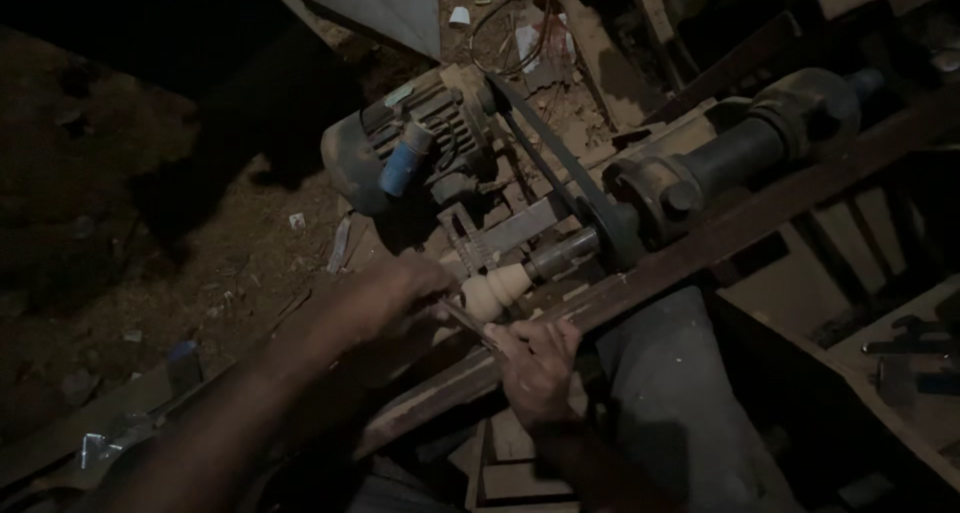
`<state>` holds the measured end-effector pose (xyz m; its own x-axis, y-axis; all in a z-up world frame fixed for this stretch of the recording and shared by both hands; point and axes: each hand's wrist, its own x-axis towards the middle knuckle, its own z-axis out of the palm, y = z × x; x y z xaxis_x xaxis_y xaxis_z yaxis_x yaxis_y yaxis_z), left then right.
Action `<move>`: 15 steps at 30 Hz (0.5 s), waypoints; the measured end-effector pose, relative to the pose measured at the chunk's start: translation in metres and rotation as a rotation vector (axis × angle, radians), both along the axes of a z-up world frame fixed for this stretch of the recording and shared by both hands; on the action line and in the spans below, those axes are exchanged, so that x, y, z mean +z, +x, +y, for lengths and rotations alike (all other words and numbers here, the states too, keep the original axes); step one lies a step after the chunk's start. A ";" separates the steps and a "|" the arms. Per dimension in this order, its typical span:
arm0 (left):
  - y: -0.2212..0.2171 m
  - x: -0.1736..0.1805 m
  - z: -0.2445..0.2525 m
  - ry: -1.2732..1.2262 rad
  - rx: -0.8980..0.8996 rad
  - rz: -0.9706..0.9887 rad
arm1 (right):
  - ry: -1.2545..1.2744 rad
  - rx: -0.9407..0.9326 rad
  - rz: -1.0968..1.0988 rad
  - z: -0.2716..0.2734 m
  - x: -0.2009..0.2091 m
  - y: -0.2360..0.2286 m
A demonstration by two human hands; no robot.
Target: The person shapes a piece of wood on a spinning lathe by holding tools against it and then uses a piece of sandpaper to smooth the surface.
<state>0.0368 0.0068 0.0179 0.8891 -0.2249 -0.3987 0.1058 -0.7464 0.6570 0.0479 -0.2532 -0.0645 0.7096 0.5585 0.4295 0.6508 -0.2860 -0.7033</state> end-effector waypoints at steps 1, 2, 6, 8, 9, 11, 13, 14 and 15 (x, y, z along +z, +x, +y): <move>-0.006 -0.005 0.000 0.004 0.029 -0.050 | -0.056 -0.011 -0.006 0.000 0.000 0.000; -0.009 -0.010 0.000 0.008 0.057 -0.099 | -0.056 -0.008 -0.005 0.001 0.000 0.001; 0.006 -0.039 0.006 0.027 0.081 -0.154 | -0.022 -0.090 -0.002 0.008 0.005 0.009; 0.017 -0.045 0.012 0.140 -0.036 -0.404 | -0.044 -0.132 -0.013 0.012 0.011 0.011; 0.024 -0.048 0.015 0.134 -0.040 -0.405 | -0.034 -0.126 -0.019 0.014 0.011 0.012; 0.039 -0.053 0.019 0.044 -0.077 -0.270 | -0.028 -0.125 -0.027 0.017 0.009 0.012; 0.045 -0.053 0.022 0.002 -0.072 -0.281 | -0.072 -0.182 -0.065 0.020 0.005 0.011; 0.046 -0.053 0.022 -0.036 -0.064 -0.291 | -0.079 -0.186 -0.063 0.020 0.003 0.010; 0.047 -0.053 0.022 -0.042 -0.066 -0.290 | -0.075 -0.186 -0.087 0.021 0.001 0.011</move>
